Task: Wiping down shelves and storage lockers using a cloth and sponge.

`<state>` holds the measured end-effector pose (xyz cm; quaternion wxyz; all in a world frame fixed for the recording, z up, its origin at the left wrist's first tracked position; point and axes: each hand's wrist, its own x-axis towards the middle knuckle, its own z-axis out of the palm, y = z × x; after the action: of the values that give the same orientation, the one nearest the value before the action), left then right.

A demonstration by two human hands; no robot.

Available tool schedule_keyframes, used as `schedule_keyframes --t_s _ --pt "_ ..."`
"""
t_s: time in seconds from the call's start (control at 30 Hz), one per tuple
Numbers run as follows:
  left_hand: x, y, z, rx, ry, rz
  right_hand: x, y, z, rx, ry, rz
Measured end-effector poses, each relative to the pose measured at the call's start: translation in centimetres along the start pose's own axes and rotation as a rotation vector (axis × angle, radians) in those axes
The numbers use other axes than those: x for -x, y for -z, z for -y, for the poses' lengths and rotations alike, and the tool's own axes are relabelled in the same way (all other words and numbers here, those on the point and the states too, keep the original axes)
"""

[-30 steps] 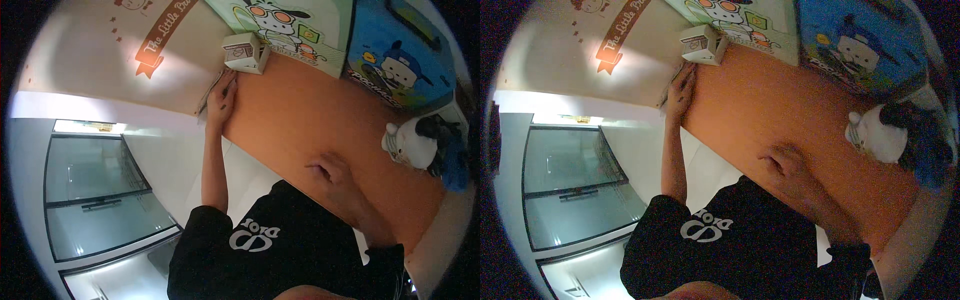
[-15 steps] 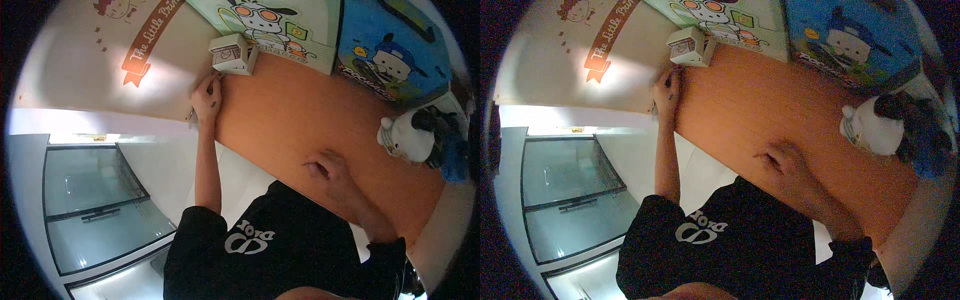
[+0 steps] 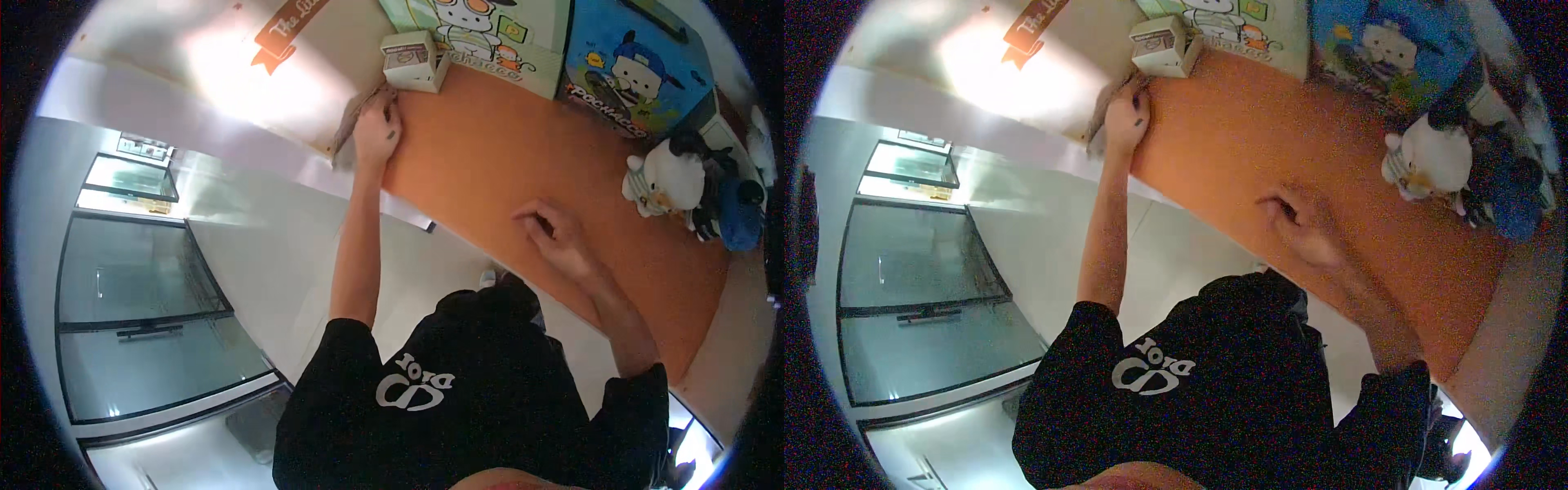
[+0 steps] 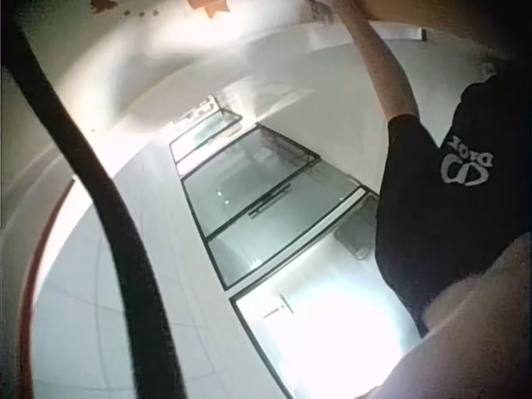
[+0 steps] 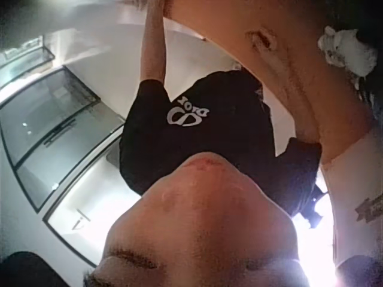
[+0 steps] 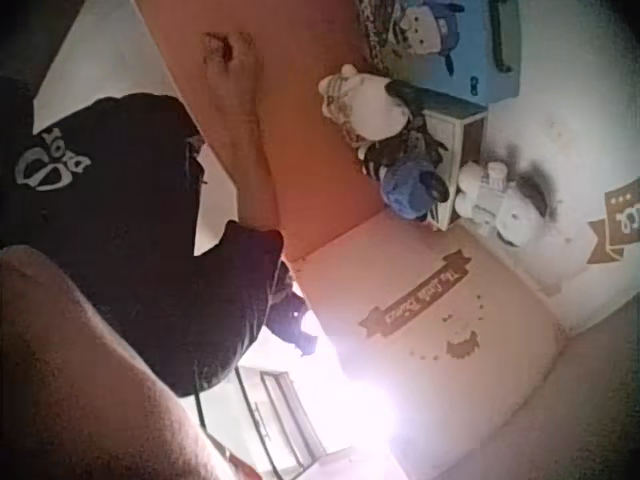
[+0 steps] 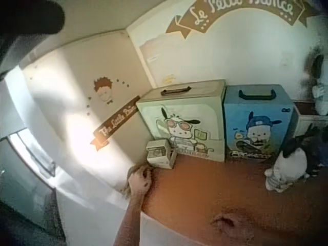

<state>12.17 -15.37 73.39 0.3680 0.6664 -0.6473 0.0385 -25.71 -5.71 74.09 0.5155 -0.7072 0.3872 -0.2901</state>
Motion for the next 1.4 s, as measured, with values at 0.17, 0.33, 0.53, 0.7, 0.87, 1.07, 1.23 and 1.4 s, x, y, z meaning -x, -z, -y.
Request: schedule_keyframes --t_s 0.17,0.33,0.53,0.7,0.87,1.07,1.23,1.4 --pt "2.0 -0.9 1.9 -0.203 0.007 0.055 0.3 -0.2 0.6 0.286 0.272 -0.035" --pt "4.8 -0.6 -0.2 -0.145 -0.068 0.120 0.0 -0.1 -0.3 0.235 0.356 -0.057" --pt "9.0 0.7 -8.2 -0.149 -0.072 0.275 -0.3 0.0 -0.2 0.261 0.421 -0.023" --pt "10.2 1.9 -15.6 0.321 -0.231 0.485 0.3 0.6 0.9 0.285 0.349 0.012" --pt "9.0 1.6 -14.5 0.177 -0.326 0.568 0.7 0.4 0.2 0.329 0.362 0.051" --pt "5.0 -1.0 -14.0 0.108 -0.423 0.583 0.6 0.3 0.4 0.328 0.416 0.001" --pt "-0.7 -4.3 -13.9 0.137 -0.469 0.518 0.3 0.9 -0.2 0.297 0.427 -0.013" --pt "-4.1 -7.9 -10.6 0.279 -0.448 0.427 0.1 0.8 0.1 0.288 0.414 0.041"
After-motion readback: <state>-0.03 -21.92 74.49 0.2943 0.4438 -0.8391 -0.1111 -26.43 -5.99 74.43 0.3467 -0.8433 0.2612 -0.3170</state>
